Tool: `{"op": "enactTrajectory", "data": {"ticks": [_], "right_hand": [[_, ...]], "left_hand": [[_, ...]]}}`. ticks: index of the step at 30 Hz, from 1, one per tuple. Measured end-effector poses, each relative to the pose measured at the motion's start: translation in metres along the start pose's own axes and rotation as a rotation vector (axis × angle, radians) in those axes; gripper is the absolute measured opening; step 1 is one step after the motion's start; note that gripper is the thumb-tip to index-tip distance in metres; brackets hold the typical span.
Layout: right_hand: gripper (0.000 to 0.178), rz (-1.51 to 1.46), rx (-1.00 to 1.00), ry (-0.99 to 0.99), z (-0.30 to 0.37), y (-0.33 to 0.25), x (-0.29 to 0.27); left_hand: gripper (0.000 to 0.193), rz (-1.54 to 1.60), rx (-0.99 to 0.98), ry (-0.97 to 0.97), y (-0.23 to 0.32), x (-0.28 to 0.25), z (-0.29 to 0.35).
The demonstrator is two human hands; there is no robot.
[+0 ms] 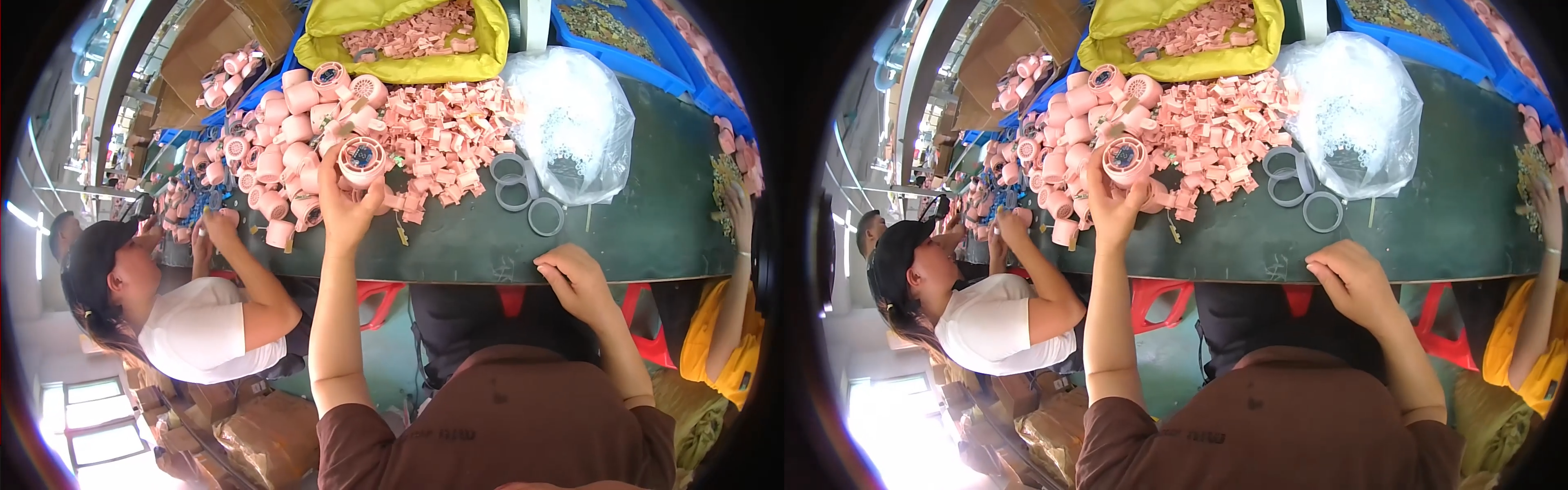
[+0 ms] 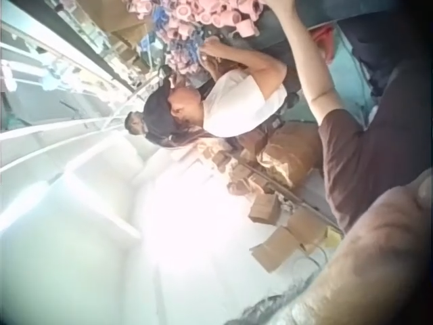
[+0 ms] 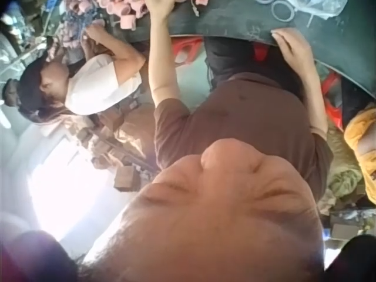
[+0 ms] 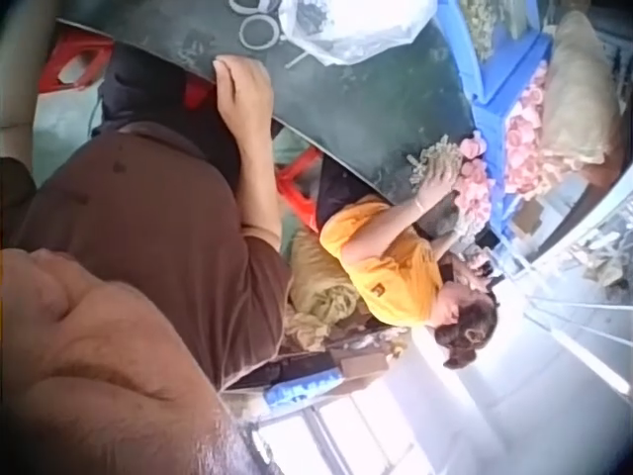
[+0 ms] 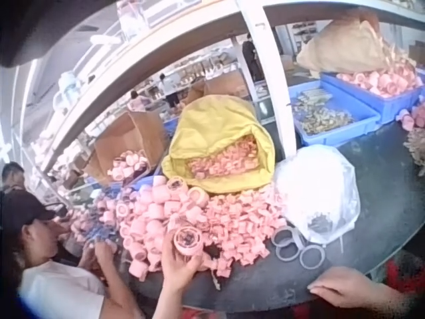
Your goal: The person assembles electronic components by hand, fitting grey rings onto pink housings and inserting small circuit boards into them.
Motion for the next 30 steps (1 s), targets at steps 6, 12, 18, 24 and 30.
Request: {"op": "enactTrajectory", "data": {"ticks": [6,12,18,24,30], "right_hand": [[0.008,-0.084,0.078,0.038,-0.003,0.0,0.006],[0.041,-0.883,0.484,0.038,-0.017,-0.004,0.029],[0.054,-1.064,0.558,-0.071,-0.01,0.003,0.04],[0.045,-0.906,0.527,0.036,0.015,0.005,0.047],[0.028,-0.848,0.474,0.076,0.014,0.011,0.041]], "left_hand": [[0.072,-0.053,0.127,0.089,0.018,0.013,0.02],[0.072,-0.197,0.276,-0.189,0.047,0.07,0.089],[0.1,0.313,-0.134,-0.263,0.048,0.108,0.139],[0.048,0.445,-0.617,-0.206,0.053,0.123,0.158],[0.035,0.55,-0.79,-0.032,0.048,0.118,0.16]]}}
Point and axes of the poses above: each hand's wrist, its own z-axis away from the middle knuckle, its own x-axis out of the palm, y = z × x, the point moved 5 cm from there along -z, towards the middle knuckle, and after that the axes turned 11 degrees about y, right-handed, at the moved point
